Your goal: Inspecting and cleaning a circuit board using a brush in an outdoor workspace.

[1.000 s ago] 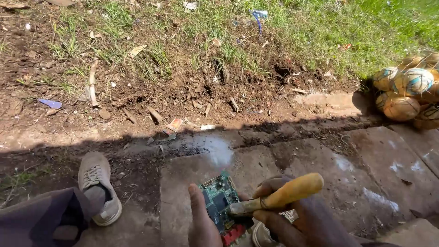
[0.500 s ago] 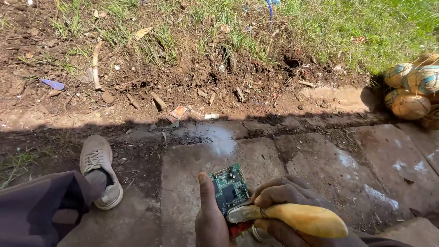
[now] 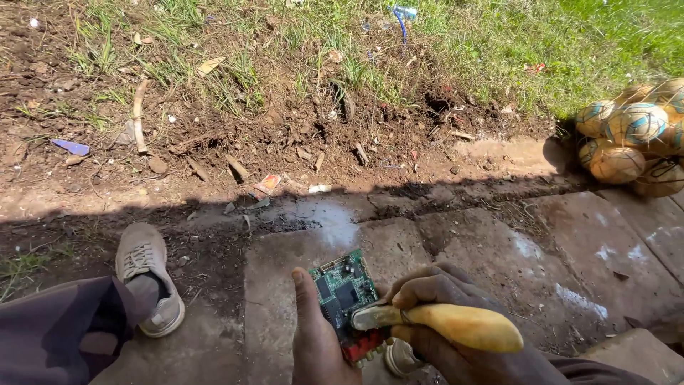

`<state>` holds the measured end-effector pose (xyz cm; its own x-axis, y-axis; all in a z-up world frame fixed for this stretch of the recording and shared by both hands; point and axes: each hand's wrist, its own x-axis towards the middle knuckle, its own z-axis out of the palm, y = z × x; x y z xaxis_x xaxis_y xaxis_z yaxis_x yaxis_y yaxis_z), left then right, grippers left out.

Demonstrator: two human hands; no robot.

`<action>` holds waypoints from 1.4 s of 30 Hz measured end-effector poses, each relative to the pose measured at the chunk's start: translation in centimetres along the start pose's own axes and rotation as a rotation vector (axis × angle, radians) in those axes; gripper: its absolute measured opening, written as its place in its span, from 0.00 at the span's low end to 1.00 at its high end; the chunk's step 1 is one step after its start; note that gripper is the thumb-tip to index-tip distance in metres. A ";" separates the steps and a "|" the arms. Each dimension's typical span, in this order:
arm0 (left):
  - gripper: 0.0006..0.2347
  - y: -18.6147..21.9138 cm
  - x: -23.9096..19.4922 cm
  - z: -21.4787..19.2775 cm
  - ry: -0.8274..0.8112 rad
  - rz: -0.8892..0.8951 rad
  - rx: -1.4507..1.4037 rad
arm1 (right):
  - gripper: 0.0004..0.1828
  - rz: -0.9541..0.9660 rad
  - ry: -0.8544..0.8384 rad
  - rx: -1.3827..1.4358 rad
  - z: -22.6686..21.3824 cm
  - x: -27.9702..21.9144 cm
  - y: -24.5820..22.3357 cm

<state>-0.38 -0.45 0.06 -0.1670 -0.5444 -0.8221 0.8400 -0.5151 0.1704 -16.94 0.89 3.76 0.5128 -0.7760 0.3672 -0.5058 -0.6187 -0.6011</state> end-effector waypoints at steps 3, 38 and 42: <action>0.43 0.2 -1.4 0.1 -0.098 -0.123 -0.213 | 0.12 0.387 0.030 0.023 -0.4 -0.1 -0.8; 0.44 0.4 -1.0 0.0 -0.035 -0.141 -0.039 | 0.11 0.146 -0.074 -0.258 -1.5 0.7 -2.0; 0.44 0.8 -1.1 0.3 -0.033 -0.123 -0.046 | 0.12 0.279 -0.073 -0.235 -1.5 0.7 -1.3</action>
<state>0.33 -0.44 1.30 -0.2869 -0.5008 -0.8166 0.8348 -0.5489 0.0434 -16.94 0.93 5.88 0.3768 -0.9131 0.1557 -0.7740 -0.4027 -0.4886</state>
